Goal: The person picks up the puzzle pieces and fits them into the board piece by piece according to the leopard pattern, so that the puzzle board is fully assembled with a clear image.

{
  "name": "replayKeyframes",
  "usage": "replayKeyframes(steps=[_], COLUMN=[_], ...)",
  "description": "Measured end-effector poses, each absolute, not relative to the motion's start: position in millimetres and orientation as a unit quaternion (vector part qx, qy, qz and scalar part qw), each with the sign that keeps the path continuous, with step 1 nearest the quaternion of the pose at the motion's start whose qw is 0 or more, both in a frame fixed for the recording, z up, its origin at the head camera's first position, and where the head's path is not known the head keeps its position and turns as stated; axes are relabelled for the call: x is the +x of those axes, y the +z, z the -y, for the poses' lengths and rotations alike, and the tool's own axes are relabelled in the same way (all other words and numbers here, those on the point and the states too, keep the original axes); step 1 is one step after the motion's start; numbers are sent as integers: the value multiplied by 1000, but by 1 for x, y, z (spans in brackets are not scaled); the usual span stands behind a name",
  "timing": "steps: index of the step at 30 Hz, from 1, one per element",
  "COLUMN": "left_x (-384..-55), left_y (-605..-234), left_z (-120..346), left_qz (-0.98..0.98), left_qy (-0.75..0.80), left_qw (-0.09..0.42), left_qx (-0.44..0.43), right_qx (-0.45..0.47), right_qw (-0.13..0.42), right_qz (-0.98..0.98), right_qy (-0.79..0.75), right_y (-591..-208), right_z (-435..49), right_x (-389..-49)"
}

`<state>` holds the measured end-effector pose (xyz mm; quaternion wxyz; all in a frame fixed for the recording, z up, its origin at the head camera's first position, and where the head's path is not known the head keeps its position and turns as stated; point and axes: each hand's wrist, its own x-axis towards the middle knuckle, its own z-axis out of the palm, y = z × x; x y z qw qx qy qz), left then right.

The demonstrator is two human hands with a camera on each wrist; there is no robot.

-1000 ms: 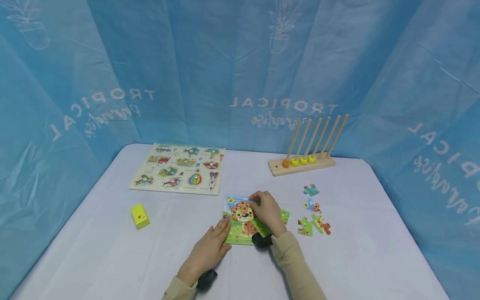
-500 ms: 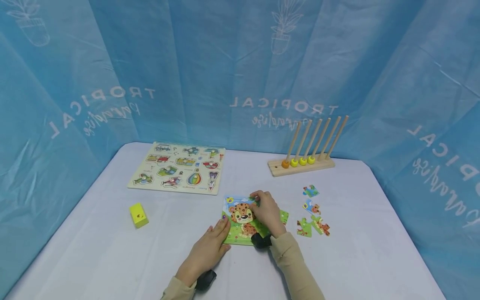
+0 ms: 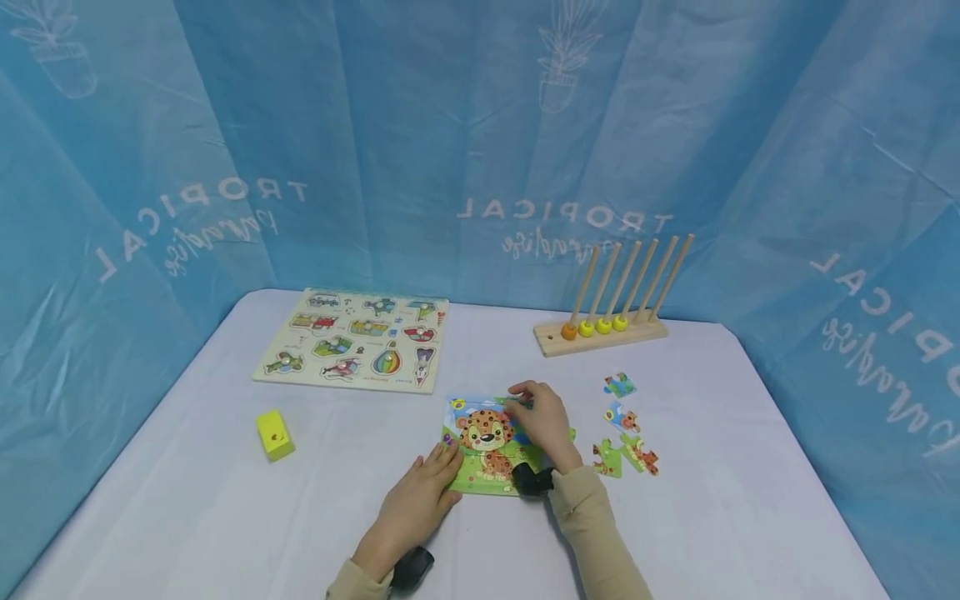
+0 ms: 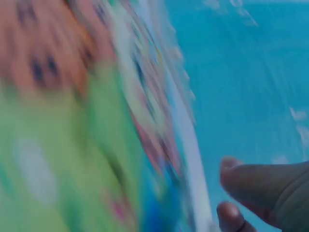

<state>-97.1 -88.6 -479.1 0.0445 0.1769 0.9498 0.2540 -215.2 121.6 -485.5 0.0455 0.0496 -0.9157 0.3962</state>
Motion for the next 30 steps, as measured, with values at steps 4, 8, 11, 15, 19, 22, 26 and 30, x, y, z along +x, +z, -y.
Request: replayKeyframes(steps=[4,8,11,15,19,22,26,30], left_x=[-96,-96,-96,-96,-96,-96,-96,-97], left_y=[-479,-477,-477,-481,-483,-483,-483,-484], left_z=[85,83,81,80,82,84,85,87], left_qz=[-953,-955,-958,-962,-962,-960,-956,-954], left_qy=[247,242,234,220,220,227,239,237], left_qw=[43,39,37,34,32,32,33,38], left_qx=[170,166,163,158,158,161,170,178], right_qx=[-9,-88,-133,-151,-139,-131,-127,-119], right_qw=[75,109,129,114,103,112,105,127], right_qz=[903,896,889,901,920,927,924,903], right_qy=[423,421,419,391,351,334,344,392], right_y=[-481,-478,-481,-488,-495,-496,-494,-492], right_z=[-160,-203,-231,-251,-253,-251,-246,-239], right_x=[-223,-227,-225,-224,-231,-237,-239,-237])
